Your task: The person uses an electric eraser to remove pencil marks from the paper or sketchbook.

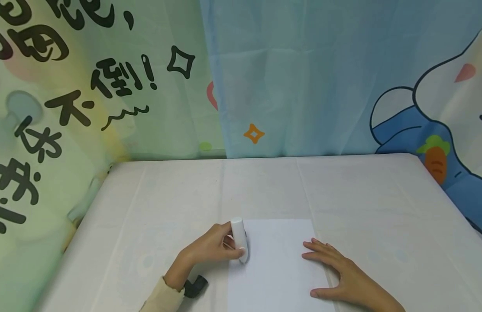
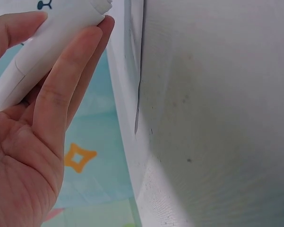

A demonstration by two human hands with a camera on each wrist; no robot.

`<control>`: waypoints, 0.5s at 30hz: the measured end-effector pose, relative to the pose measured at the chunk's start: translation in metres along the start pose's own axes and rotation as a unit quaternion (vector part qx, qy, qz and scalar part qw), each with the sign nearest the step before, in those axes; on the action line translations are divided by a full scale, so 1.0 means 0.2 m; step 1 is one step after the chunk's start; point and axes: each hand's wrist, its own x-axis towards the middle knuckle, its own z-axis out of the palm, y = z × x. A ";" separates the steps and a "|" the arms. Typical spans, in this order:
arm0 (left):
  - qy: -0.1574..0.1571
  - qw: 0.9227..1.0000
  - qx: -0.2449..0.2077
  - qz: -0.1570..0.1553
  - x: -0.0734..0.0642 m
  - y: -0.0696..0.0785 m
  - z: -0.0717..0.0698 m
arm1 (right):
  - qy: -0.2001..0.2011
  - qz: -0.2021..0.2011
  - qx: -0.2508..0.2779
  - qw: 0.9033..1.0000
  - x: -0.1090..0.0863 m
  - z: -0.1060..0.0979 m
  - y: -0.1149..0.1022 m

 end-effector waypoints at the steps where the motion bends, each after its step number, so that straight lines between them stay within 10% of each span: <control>1: 0.002 1.000 0.001 -0.001 0.00 0.00 0.00 | 0.000 0.001 -0.002 1.000 0.00 0.00 0.00; 15: 0.015 1.000 0.003 0.005 0.00 -0.01 -0.01 | -0.005 0.009 -0.003 1.000 0.00 0.00 -0.01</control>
